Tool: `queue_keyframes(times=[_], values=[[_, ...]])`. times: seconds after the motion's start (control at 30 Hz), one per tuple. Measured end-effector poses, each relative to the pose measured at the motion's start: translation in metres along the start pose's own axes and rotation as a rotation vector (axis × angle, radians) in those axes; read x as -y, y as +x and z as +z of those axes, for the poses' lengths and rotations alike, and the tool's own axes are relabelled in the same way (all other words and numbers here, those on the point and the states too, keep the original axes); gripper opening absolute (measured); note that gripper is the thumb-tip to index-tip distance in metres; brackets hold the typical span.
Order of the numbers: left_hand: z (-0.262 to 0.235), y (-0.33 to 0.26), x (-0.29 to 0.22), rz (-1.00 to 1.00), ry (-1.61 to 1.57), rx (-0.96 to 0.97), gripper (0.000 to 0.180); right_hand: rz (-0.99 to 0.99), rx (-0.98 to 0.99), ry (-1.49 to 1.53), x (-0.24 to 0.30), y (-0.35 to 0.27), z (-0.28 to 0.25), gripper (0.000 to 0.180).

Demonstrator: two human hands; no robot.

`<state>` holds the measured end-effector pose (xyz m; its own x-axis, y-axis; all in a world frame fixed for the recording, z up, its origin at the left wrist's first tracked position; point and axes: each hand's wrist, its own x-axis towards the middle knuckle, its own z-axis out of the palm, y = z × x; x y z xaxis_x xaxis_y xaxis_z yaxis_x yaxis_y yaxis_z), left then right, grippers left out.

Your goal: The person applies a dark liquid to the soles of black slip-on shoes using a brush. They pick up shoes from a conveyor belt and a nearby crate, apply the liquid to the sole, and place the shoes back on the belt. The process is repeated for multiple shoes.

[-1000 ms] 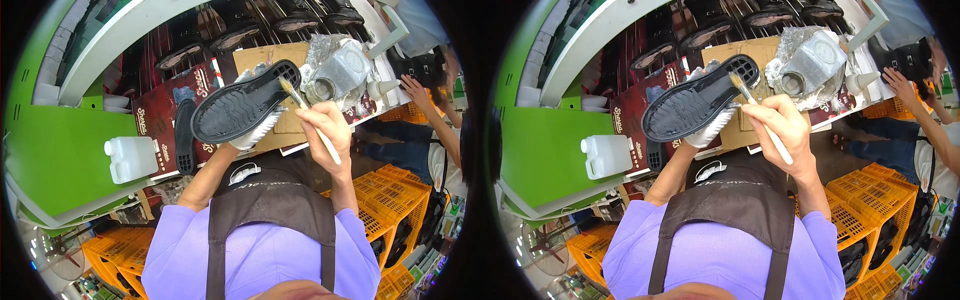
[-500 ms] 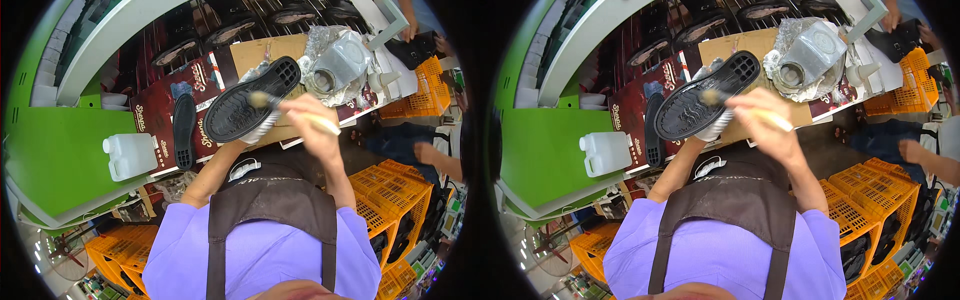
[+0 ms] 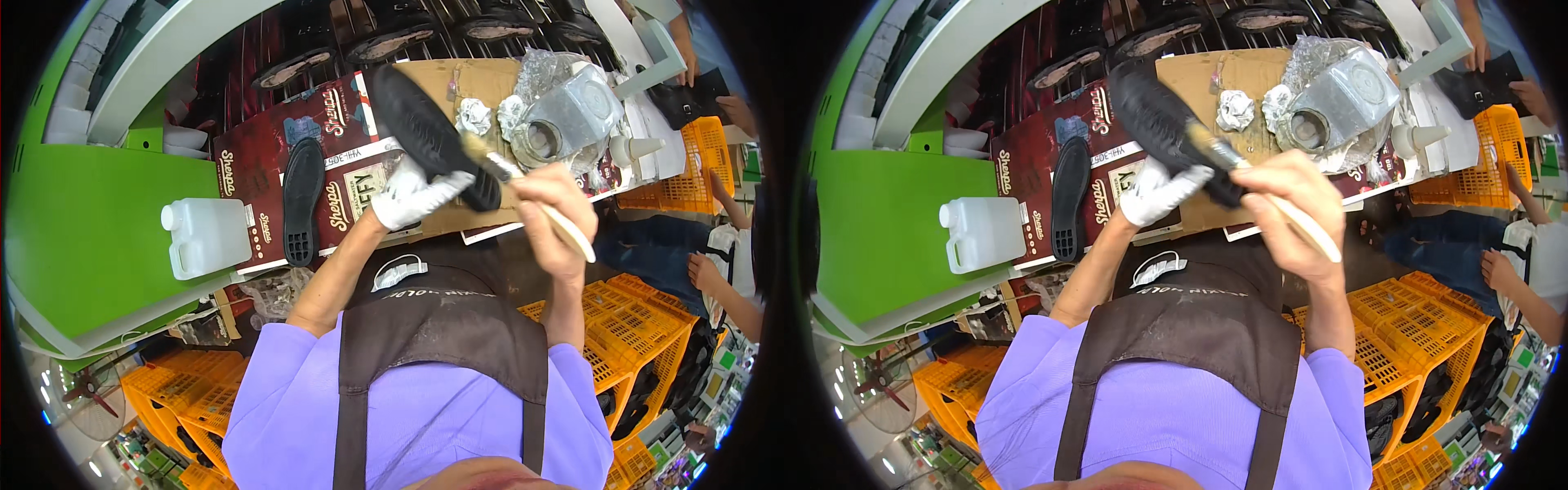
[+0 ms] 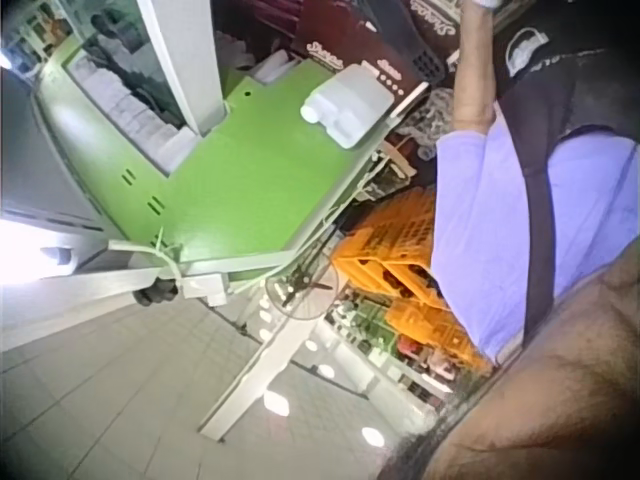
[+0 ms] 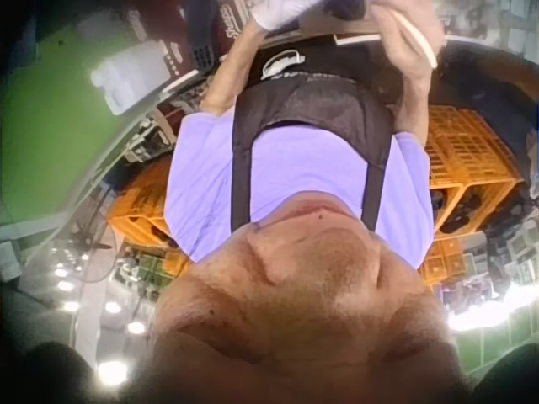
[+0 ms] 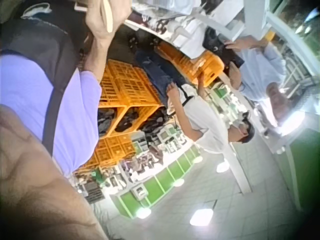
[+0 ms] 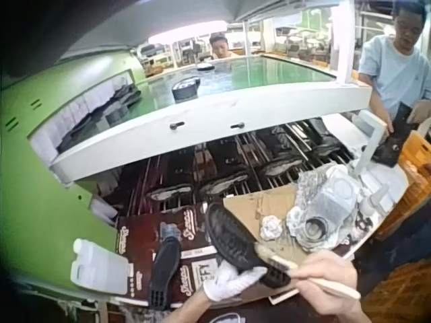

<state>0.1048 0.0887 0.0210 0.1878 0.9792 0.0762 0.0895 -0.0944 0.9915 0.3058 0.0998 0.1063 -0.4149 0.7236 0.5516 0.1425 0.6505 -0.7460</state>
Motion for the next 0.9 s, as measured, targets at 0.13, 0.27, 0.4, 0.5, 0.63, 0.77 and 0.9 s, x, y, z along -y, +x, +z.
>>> queue_keyframes(times=[0.13,0.27,0.4,0.5,0.63,0.77,0.9], values=[[-0.012,-0.012,0.017,-0.313,-1.063,0.190,0.059,0.005,0.070,-0.044,-0.011,-0.005,-0.011,0.027],[-0.015,-0.011,0.005,-0.476,-1.353,0.118,0.074,0.189,0.291,0.120,-0.014,-0.019,-0.004,0.024],[-0.013,-0.014,-0.013,-0.627,-1.472,-0.048,0.078,0.019,0.411,0.052,-0.018,-0.010,0.000,0.035],[-0.017,-0.020,-0.004,-0.615,-1.417,0.155,0.076,-0.046,0.320,-0.056,-0.035,-0.008,0.003,0.030],[-0.011,-0.022,-0.017,-0.700,-1.442,0.001,0.069,-0.015,0.233,-0.140,-0.046,-0.004,-0.002,0.027],[-0.010,-0.027,-0.001,-0.673,-1.406,0.038,0.060,0.056,0.156,-0.189,-0.047,0.000,-0.005,0.024],[-0.008,-0.029,-0.004,-0.494,-1.191,0.171,0.048,0.100,0.021,-0.278,-0.045,0.003,0.001,0.019]])
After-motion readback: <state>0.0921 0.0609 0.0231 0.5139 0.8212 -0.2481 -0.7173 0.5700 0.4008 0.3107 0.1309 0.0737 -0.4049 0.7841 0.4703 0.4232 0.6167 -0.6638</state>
